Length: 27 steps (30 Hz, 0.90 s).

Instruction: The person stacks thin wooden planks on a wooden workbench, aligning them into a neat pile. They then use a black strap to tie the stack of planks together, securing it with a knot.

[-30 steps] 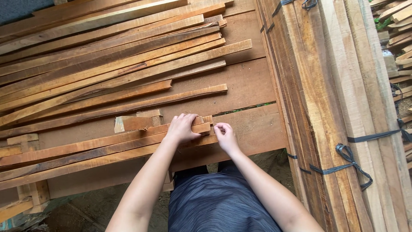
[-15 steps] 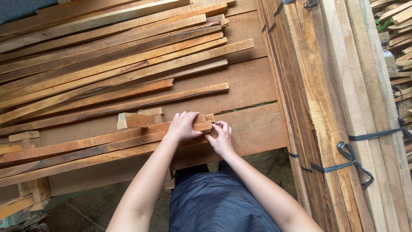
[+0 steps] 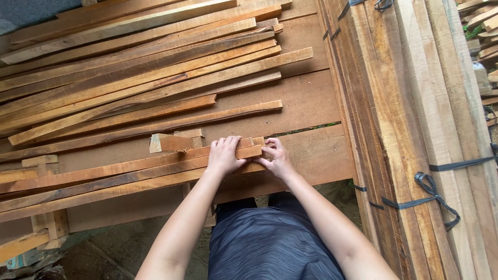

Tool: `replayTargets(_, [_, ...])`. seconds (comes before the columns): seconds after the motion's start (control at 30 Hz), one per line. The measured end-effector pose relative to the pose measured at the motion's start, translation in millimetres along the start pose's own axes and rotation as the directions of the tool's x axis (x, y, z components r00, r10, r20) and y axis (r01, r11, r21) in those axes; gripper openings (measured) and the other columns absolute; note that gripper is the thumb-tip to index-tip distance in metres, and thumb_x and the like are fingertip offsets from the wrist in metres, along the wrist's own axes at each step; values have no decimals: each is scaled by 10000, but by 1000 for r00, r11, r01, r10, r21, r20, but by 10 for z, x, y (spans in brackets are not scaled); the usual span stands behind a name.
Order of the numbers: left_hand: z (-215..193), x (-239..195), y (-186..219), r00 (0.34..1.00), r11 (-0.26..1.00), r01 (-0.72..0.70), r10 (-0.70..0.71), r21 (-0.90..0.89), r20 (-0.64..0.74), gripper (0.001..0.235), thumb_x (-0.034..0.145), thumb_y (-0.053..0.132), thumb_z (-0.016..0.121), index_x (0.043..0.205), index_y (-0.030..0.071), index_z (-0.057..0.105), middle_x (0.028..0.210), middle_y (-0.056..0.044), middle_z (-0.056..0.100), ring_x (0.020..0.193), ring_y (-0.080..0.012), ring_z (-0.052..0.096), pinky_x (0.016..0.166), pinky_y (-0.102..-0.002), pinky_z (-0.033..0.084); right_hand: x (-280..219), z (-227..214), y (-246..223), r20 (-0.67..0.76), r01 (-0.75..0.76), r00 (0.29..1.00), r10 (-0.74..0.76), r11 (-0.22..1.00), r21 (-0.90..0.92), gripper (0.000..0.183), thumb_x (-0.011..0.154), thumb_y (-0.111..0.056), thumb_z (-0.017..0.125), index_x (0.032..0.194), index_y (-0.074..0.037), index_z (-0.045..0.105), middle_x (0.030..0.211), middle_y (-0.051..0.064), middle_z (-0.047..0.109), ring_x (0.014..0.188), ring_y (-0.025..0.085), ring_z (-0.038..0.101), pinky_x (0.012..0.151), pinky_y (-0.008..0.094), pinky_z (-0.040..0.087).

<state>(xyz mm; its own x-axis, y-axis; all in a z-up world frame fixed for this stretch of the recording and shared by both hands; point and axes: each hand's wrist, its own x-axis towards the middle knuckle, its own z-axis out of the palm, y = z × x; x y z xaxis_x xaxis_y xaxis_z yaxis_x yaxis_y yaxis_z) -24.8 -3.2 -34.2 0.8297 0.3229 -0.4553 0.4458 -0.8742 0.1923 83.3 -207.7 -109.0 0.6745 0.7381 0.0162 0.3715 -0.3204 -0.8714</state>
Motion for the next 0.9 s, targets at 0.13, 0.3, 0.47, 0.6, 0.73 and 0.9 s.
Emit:
replayTargets(0.13, [-107,-8,-15,1000,998,6,-6,-66,-5,810,688,504,785,1416,272,517,1310,47,612,1233,-230,604,1032,-459,443,-33,-339,-414,150,111,985,-81,972,-208,806,628,-631,886,1204,-101,694,1273,118,528,1122,362,629,949,546,539])
replayTargets(0.3, [-378,-88,51,997,976,-9,25,-219,67,865,701,578,803,1444,233,524,1404,-3,620,1314,-269,574,1092,-498,406,13,-292,-207,194,213,968,-157,924,-316,844,509,-502,943,1215,-139,659,1194,77,518,1079,307,589,1024,530,454])
replayTargets(0.47, [-459,-130,83,996,963,4,19,-269,83,838,756,618,764,1447,212,521,1431,-10,607,1350,-258,551,1137,-491,374,-78,-226,-107,144,213,973,-181,944,-252,825,495,-456,947,1222,-172,680,1062,43,533,946,270,601,986,506,458])
replayTargets(0.6, [-555,-189,123,997,981,-37,51,-192,65,908,718,621,792,1473,216,492,1452,-4,582,1373,-249,526,1148,-497,371,1,-214,-39,150,248,964,-217,940,-236,824,512,-552,925,1195,-162,678,1063,35,538,942,252,600,1061,533,411])
replayTargets(0.73, [-487,-186,99,994,992,-109,109,-61,-11,1047,659,689,792,1525,238,415,1482,4,536,1400,-230,478,1185,-502,320,-2,-363,5,173,280,956,-239,920,-274,814,552,-569,902,1212,-156,664,1119,44,549,987,260,615,1086,543,409])
replayTargets(0.9, [-486,-275,205,991,990,-136,136,39,10,1258,597,775,774,1600,187,293,1595,-39,407,1451,-263,400,1208,-541,278,-50,-561,121,249,231,956,-157,924,-305,779,581,-521,911,1207,-141,647,1188,57,569,1063,288,643,1026,522,482])
